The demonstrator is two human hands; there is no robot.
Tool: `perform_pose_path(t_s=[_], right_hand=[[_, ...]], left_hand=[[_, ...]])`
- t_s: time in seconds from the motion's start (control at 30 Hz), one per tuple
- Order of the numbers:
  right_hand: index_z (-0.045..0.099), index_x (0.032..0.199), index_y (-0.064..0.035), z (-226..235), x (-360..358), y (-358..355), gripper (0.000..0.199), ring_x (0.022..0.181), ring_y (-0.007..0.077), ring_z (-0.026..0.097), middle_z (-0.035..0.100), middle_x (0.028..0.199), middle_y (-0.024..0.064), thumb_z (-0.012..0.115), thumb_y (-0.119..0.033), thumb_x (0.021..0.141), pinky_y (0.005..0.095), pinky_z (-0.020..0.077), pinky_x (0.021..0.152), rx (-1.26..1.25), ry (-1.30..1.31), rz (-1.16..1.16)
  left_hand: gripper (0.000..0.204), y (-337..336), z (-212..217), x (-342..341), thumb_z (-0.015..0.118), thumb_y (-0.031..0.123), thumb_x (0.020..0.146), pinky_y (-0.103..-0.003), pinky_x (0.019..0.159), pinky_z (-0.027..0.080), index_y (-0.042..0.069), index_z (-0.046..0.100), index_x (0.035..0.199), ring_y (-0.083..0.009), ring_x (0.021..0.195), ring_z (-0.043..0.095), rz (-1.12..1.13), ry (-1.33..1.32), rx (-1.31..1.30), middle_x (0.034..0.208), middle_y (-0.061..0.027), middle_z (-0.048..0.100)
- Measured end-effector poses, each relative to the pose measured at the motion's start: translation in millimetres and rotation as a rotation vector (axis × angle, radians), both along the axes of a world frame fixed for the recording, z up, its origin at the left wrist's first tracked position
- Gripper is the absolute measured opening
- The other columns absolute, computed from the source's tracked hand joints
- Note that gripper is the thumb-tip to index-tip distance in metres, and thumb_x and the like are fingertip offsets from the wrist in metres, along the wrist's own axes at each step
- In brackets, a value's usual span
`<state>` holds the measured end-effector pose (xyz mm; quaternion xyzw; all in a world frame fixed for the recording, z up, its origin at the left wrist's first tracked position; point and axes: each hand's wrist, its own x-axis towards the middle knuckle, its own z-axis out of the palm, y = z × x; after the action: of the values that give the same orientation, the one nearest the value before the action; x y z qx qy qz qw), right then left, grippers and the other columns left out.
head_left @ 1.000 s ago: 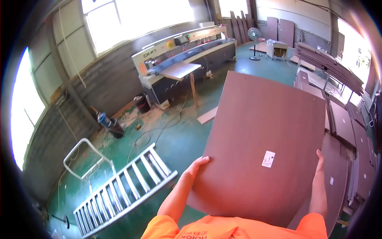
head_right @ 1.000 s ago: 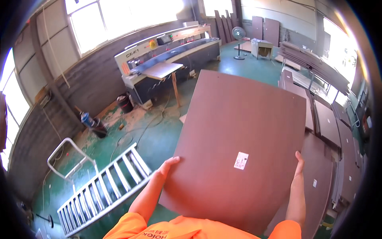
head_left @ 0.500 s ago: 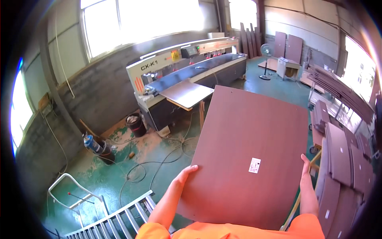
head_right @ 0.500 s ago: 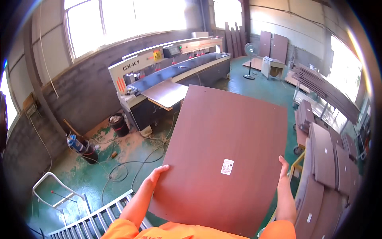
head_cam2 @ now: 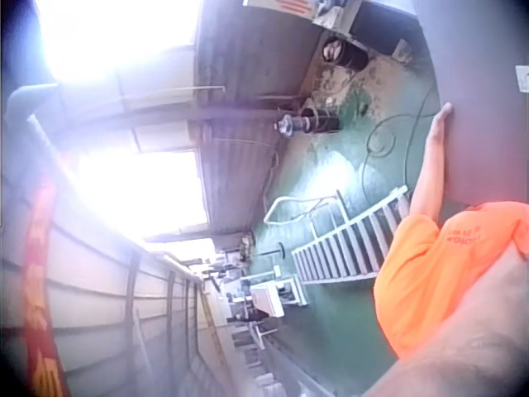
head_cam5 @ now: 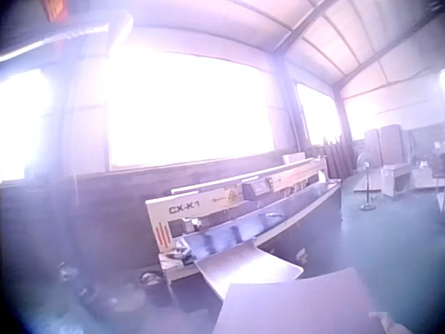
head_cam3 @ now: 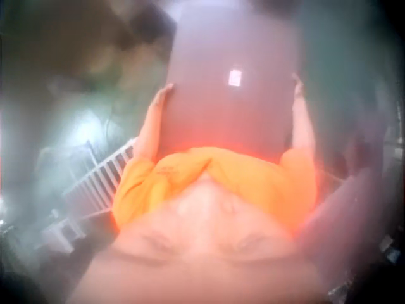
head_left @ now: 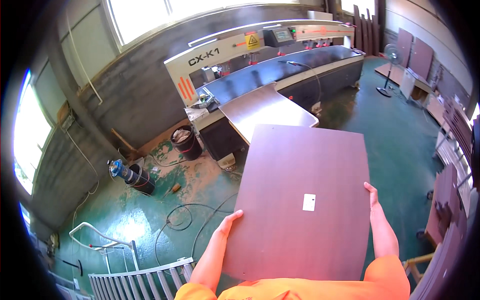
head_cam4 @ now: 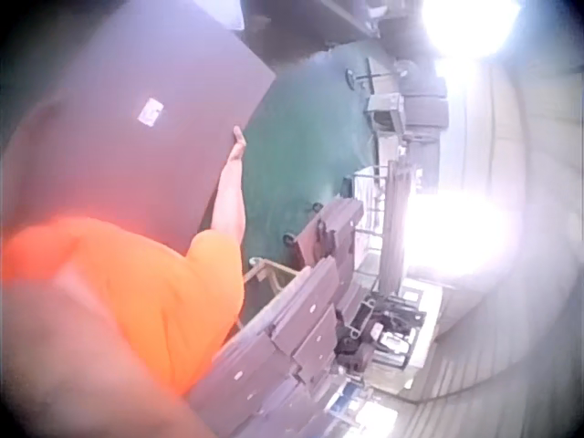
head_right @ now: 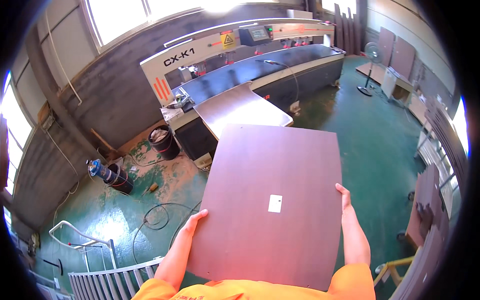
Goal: The person places a wood panel into a drilling machine, uses a compressed air wand to clean the surface, and then moves the panel to a stack before returning to the machine with another panel.
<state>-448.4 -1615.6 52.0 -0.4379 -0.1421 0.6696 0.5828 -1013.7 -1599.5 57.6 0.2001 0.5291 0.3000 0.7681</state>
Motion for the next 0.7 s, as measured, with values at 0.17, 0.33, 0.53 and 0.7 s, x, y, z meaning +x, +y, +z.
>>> perform_pose_path(t_s=[0.17, 0.33, 0.53, 0.7], right_hand=[[0.056, 0.124, -0.0024, -35.2, -4.2, 198.8, 0.056, 0.104, 0.0310, 0.059, 0.063, 0.117, 0.0161, 0.056, -0.040, 0.083, 0.0458, 0.0473, 0.089, -0.105, 0.026, 0.252], [0.054, 0.126, -0.0014, -45.8, -9.8, 361.0, 0.063, 0.106, 0.0346, 0.059, 0.061, 0.122, 0.0186, 0.057, -0.044, 0.080, 0.0506, 0.0451, 0.094, -0.177, 0.039, 0.423], [0.050, 0.131, -0.0008, -55.6, 12.7, 427.9, 0.068, 0.110, 0.0330, 0.058, 0.059, 0.124, 0.0186, 0.059, -0.042, 0.078, 0.0478, 0.0448, 0.096, -0.337, 0.046, 0.497], [0.047, 0.134, 0.0000, -16.2, 20.0, 441.5, 0.069, 0.116, 0.0323, 0.055, 0.056, 0.129, 0.0189, 0.059, -0.041, 0.080, 0.0454, 0.0414, 0.100, -0.366, -0.121, 0.512]], left_hand=[[0.061, 80.8, -36.5, -5.8, 0.066, 0.040, 0.080, -0.042, 0.093, 0.046, 0.001, 0.055, 0.126, -0.0283, 0.106, 0.059, 0.180, -0.090, -0.069, 0.121, -0.0136, 0.062], [0.059, 172.7, -48.0, 11.9, 0.065, 0.040, 0.082, -0.043, 0.093, 0.047, 0.001, 0.055, 0.126, -0.0290, 0.105, 0.061, 0.340, -0.043, -0.053, 0.121, -0.0151, 0.062], [0.055, 255.4, -52.7, 30.9, 0.061, 0.037, 0.086, -0.044, 0.096, 0.046, 0.001, 0.053, 0.127, -0.0300, 0.108, 0.060, 0.467, -0.169, -0.125, 0.121, -0.0159, 0.062], [0.055, 337.3, -50.5, 42.5, 0.060, 0.038, 0.088, -0.043, 0.095, 0.047, -0.001, 0.053, 0.126, -0.0296, 0.108, 0.060, 0.516, -0.133, -0.089, 0.120, -0.0153, 0.062]])
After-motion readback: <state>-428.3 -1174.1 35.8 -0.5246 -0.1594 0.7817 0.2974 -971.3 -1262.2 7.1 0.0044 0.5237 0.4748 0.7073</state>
